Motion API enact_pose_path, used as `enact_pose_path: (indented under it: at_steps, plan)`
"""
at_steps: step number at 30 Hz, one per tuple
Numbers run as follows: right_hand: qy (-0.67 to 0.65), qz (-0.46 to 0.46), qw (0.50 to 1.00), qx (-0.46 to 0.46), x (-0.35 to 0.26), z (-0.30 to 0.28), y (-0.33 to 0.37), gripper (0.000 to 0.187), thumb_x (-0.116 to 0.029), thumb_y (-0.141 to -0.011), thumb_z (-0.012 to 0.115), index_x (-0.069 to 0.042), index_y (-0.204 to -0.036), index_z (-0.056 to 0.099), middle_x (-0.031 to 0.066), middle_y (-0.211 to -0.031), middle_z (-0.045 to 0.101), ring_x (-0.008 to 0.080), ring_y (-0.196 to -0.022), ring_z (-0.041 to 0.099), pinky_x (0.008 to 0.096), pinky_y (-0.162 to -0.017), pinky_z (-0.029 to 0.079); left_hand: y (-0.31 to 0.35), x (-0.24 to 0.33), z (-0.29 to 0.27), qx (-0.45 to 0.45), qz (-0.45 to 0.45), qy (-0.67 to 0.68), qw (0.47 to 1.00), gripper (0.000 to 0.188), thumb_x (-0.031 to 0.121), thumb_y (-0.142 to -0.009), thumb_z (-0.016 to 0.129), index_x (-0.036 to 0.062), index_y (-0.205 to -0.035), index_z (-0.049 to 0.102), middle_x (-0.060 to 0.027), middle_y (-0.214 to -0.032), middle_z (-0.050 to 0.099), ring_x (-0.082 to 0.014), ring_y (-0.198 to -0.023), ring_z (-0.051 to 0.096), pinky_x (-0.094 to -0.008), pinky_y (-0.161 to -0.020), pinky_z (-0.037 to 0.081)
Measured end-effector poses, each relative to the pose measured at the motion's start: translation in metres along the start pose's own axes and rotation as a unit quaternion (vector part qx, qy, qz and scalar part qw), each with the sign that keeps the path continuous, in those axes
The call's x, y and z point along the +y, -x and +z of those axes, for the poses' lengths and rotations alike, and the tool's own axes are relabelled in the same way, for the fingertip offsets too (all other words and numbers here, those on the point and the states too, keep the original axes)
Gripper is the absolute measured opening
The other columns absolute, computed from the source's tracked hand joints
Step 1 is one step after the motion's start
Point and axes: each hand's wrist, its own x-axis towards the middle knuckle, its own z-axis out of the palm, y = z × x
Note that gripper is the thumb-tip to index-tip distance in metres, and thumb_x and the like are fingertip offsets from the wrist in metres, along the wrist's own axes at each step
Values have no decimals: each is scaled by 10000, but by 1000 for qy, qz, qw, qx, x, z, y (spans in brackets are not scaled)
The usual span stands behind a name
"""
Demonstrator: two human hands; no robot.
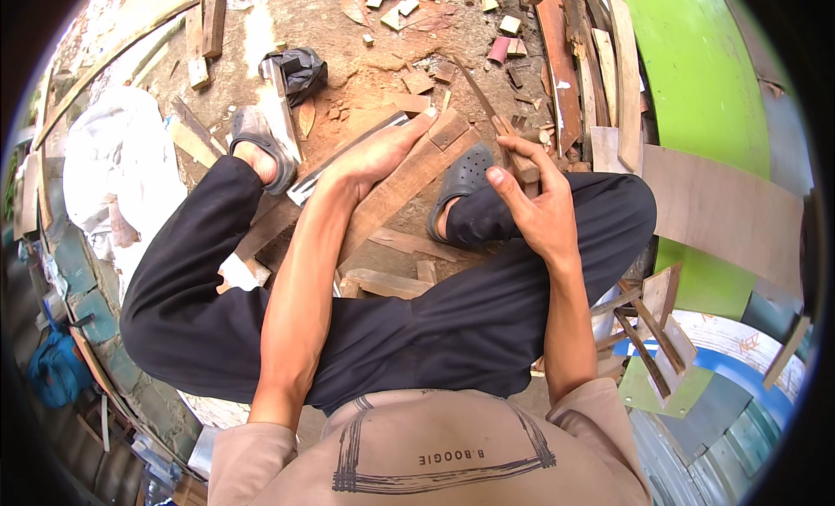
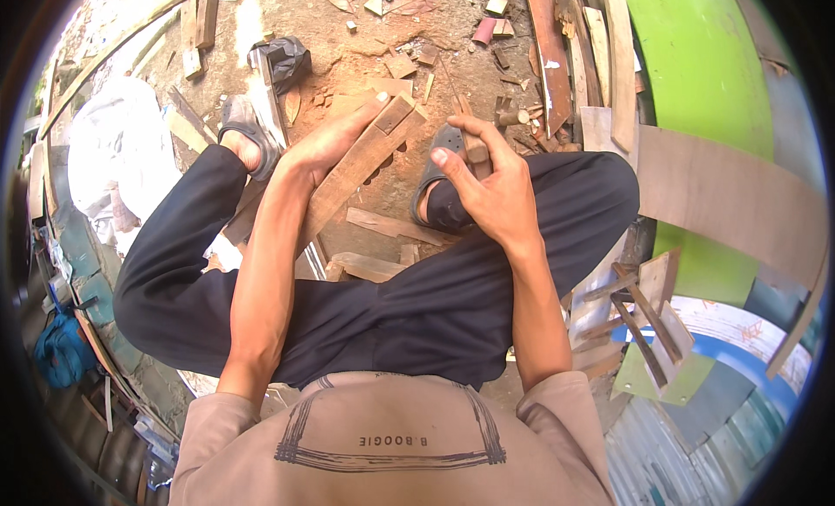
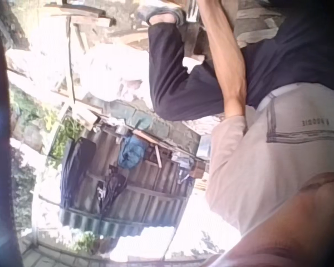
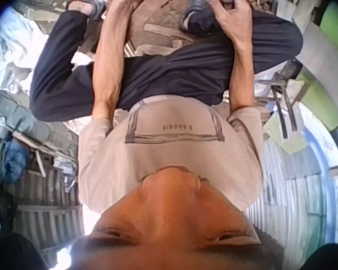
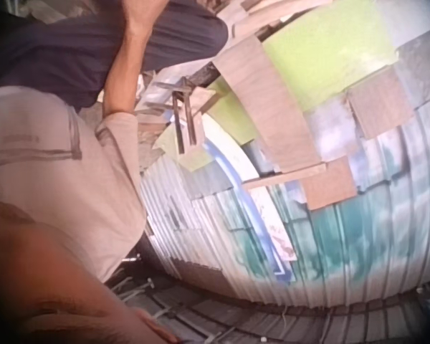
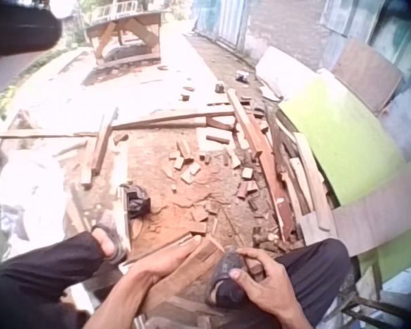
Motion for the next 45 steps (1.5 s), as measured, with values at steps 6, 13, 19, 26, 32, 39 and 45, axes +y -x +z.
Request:
enact_pose_path:
  at_steps: [6,13,19,26,32,39,45]
  plan:
    - [-73,-10,997,2,31,7,-9,620,-474,-919,788,-9,-1306,650,84,-982,720,161,-953,653,316,-903,511,8,6,23,-71,-21,20,997,596,543,-1092,453,56,-1382,637,-97,-1189,712,-128,-954,664,-288,-822,554]
    - [-155,26,987,-44,35,7,-7,596,-386,-924,806,-15,-1353,623,82,-1049,702,114,-914,626,272,-815,507,3,-5,32,-108,-95,-11,990,653,552,-1082,471,-25,-1329,647,-118,-1101,731,-136,-929,685,-298,-732,581]
    - [-216,8,976,-27,25,8,-4,559,-280,-946,781,-10,-1395,586,37,-976,663,32,-657,522,197,-548,424,9,6,22,-105,17,-262,959,869,687,-929,623,-10,-1444,552,-207,-1213,708,-287,-1080,691,-414,-947,543]
    - [-257,23,963,77,26,11,-12,445,-292,-993,719,-18,-1327,611,-12,-786,610,40,-543,488,202,-469,360,26,16,19,-32,94,-441,892,961,563,-669,889,21,-1396,571,-268,-1228,694,-383,-1167,671,-442,-994,509]
    - [-232,34,969,77,26,13,-11,375,-282,-1013,698,-18,-1272,636,-18,-763,613,33,-523,468,210,-464,348,32,18,15,0,149,-483,863,878,498,-700,886,27,-1378,586,-273,-1207,697,-406,-1152,669,-455,-975,519]
    - [-37,21,992,122,35,17,-15,385,-303,-975,751,-28,-1234,677,79,-940,756,120,-809,682,279,-765,542,4,-16,-11,52,178,-525,831,810,289,-755,821,72,-1473,517,-291,-1251,648,-433,-1188,627,-481,-1011,511]
    - [-46,38,992,113,35,15,-13,368,-225,-948,761,-20,-1242,680,118,-1051,776,161,-944,718,316,-872,547,-27,-75,-80,122,65,-559,818,814,231,-780,795,95,-1519,479,-291,-1337,549,-441,-1259,577,-483,-1075,495]
